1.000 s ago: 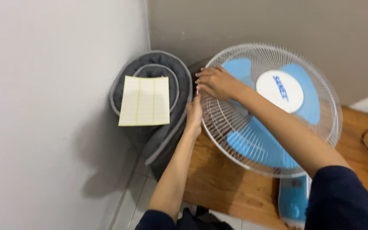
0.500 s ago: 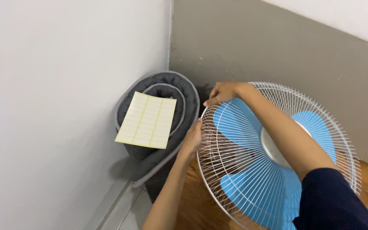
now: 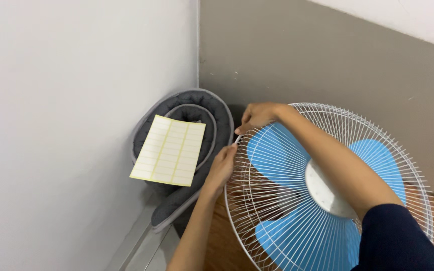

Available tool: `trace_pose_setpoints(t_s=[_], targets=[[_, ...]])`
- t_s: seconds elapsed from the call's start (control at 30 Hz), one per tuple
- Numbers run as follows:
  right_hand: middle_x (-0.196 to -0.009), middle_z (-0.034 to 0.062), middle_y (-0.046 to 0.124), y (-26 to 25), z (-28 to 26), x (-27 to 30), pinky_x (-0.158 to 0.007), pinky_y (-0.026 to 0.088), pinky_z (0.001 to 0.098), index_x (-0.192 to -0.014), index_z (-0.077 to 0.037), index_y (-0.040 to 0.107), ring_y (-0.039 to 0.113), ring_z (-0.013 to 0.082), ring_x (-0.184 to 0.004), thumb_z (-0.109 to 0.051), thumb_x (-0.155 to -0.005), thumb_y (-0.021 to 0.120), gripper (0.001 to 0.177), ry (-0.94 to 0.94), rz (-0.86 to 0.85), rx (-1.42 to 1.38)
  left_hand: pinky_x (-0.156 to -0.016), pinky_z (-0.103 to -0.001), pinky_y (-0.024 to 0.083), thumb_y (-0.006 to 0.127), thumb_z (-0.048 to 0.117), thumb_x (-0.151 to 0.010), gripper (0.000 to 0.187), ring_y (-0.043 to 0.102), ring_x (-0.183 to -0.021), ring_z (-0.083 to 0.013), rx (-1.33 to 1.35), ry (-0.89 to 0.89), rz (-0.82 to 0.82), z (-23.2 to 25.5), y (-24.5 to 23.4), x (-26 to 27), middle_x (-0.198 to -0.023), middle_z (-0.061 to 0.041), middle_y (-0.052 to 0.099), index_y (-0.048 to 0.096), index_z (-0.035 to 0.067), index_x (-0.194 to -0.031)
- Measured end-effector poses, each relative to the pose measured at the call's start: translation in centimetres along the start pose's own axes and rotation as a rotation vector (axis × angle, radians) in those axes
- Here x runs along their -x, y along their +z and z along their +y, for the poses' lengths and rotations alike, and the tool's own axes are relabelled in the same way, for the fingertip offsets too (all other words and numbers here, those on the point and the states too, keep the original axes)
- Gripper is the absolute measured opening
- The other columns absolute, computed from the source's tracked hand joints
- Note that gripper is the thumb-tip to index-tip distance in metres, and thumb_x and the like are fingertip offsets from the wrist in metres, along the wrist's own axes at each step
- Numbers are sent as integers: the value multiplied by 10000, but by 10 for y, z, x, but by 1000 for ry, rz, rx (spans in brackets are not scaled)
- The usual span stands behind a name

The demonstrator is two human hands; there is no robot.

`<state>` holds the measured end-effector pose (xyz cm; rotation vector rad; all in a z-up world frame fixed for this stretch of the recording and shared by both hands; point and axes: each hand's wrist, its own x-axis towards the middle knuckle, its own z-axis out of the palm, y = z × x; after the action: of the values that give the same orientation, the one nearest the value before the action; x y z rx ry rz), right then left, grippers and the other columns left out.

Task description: The person secures the front grille of a SANEX electric fan by hand, then uses a screwdriver to tighten the central screw on the fan stand. The fan remains on a wooden desk throughout.

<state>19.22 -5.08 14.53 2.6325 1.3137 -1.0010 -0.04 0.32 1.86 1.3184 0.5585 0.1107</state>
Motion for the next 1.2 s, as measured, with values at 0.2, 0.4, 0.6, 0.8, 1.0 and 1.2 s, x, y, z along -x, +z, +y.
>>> trace_pose_setpoints(t_s=[0.2,0.4,0.6,0.8,1.0,1.2], targets=[[-742,47,764,0,0,4,-632,524,311,-878,-121,826,698,159,-661,-541,-778,781,434,-68,98,-8,-766,-274,490,536,373,-1013,449,607,-847,-137,44,160,118,5,6,2,-973,-84,694,662,-23,-1182],[-976,89,815,-3,13,0,-827,567,389,-1059,-156,820,757,235,-885,-593,-789,709,526,-20,69,-2,-829,-276,494,503,355,-1017,418,633,-925,-135,34,123,90,-5,5,-7,-1052,-83,699,632,14,-1222],[-1324,121,688,-27,69,20,-1116,412,526,-1271,-196,739,610,333,-1261,-642,-825,636,639,106,171,-87,-874,-321,496,414,312,-1026,436,640,-950,-182,-3,84,17,-1,5,-27,-1075,-133,697,647,7,-1233],[-1228,122,749,-23,102,9,-1076,491,462,-1204,-200,776,695,311,-1162,-621,-873,610,560,127,218,-79,-892,-343,516,440,367,-1023,476,684,-989,-212,-155,107,-109,33,25,-91,-1125,-150,728,661,-2,-1227],[-1188,101,770,-23,113,-10,-1064,479,435,-1145,-207,804,712,272,-1116,-490,-856,681,422,98,166,-172,-928,-333,502,439,397,-1024,510,685,-1051,-223,-237,-19,-242,48,41,-125,-1171,-154,731,669,21,-1282],[-1333,149,682,-28,112,-14,-1164,348,530,-1196,-132,787,582,327,-1301,-499,-858,709,504,153,99,-184,-931,-338,496,408,357,-1037,468,687,-1058,-208,-252,-66,-265,45,38,-129,-1175,-129,732,636,36,-1290]])
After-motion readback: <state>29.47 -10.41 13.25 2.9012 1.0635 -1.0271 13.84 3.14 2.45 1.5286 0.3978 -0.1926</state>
